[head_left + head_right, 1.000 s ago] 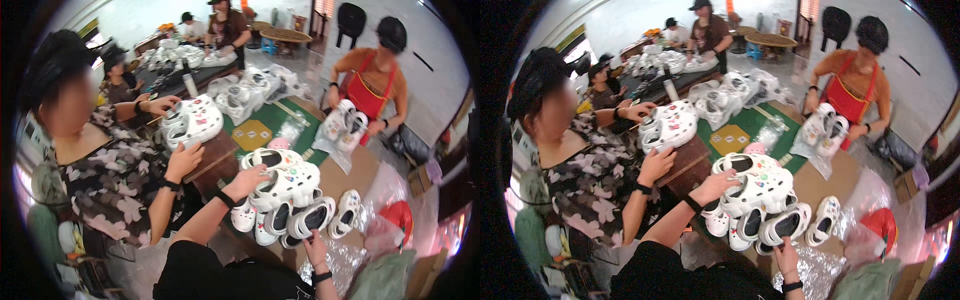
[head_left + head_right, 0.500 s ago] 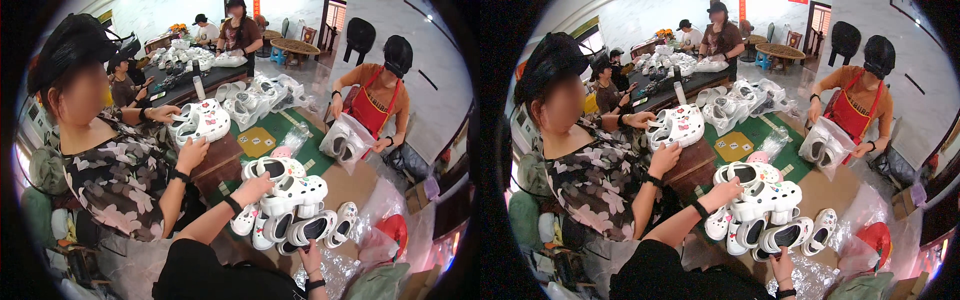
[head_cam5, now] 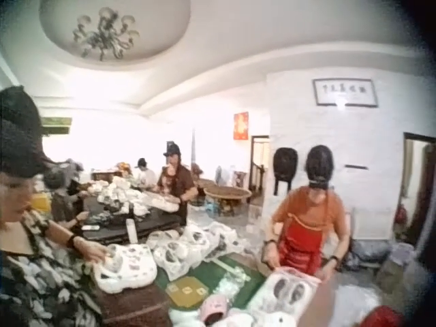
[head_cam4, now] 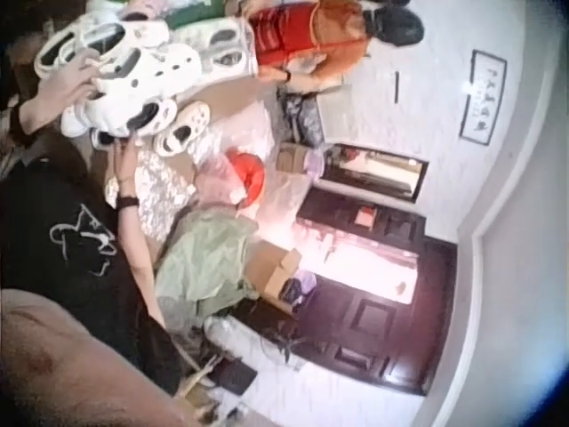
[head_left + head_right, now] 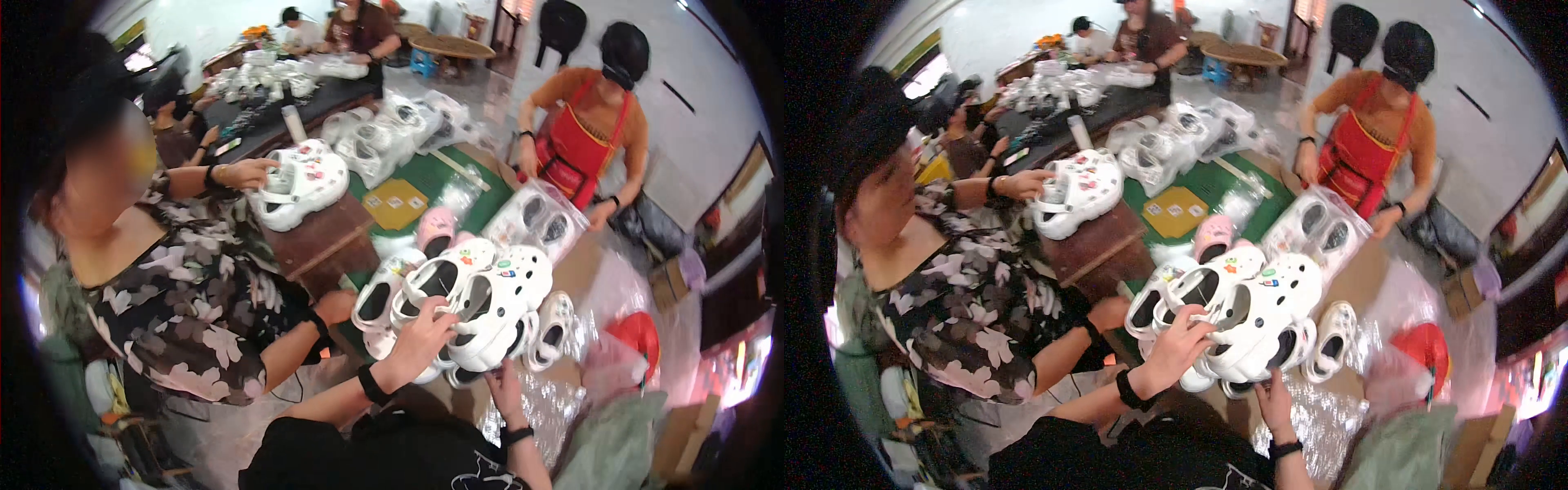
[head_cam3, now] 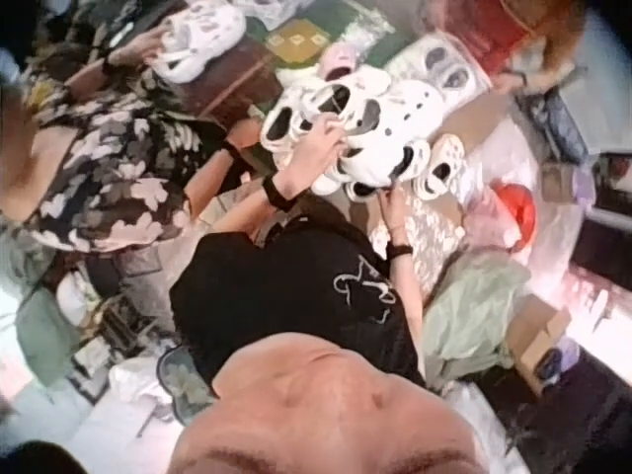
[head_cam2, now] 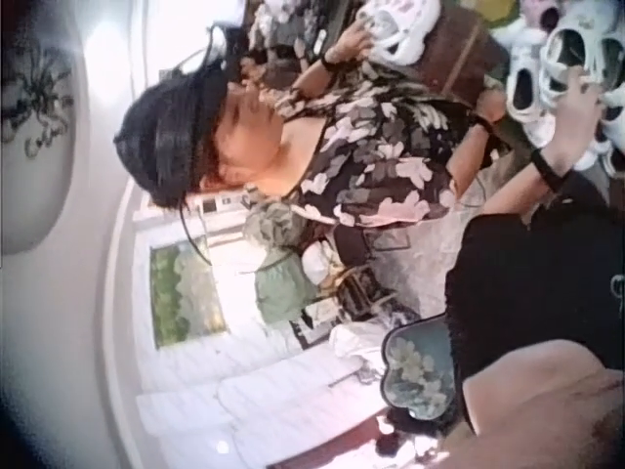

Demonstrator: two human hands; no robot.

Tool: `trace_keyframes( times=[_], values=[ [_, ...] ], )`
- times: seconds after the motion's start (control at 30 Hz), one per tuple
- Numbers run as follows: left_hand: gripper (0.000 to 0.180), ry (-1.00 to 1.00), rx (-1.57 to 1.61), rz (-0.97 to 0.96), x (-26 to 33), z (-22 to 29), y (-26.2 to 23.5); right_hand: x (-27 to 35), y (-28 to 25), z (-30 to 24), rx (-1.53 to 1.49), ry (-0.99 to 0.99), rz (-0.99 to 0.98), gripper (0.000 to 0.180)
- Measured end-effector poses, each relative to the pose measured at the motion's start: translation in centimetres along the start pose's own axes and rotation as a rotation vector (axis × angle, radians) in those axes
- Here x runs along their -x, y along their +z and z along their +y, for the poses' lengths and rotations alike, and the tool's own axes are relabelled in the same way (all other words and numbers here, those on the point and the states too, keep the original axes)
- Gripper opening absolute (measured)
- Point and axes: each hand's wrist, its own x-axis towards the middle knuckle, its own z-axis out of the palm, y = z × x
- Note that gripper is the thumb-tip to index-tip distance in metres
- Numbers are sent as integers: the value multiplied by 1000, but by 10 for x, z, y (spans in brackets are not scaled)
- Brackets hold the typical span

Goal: Packaging white clogs into plastic bags and placing them in a large sack.

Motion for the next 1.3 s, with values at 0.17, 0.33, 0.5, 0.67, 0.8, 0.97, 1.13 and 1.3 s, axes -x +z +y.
trace_keyframes(
  times=[0.17, 0.33, 0.5, 0.67, 0.8, 0.97, 1.13, 1.3],
  values=[
    [20, -42, 75, -301, 45, 11, 16, 8, -5, 11, 73, -1, -17, 37],
    [26, 52, 32, -300, 46, 30, 20, 30, -11, 23, 69, -9, 75, 22],
    [27, 97, -89, -265, 46, 43, 23, 47, -26, -17, -291, 167, 176, 27],
    [23, 93, -9, -201, 59, 39, 28, 56, -40, -41, -926, 341, 223, 42],
    [24, 98, 81, -89, 61, 42, 21, 51, -37, -67, -833, 295, 241, 51],
    [24, 102, 59, 109, 48, 31, 12, 20, -42, -98, -846, 208, 193, 58],
    [19, 12, 16, 100, 42, -3, 28, -5, -34, -86, -657, 234, 109, 60],
    [24, -179, -106, 15, 24, -44, 31, -5, -26, -54, -711, 219, 68, 44]
  ],
)
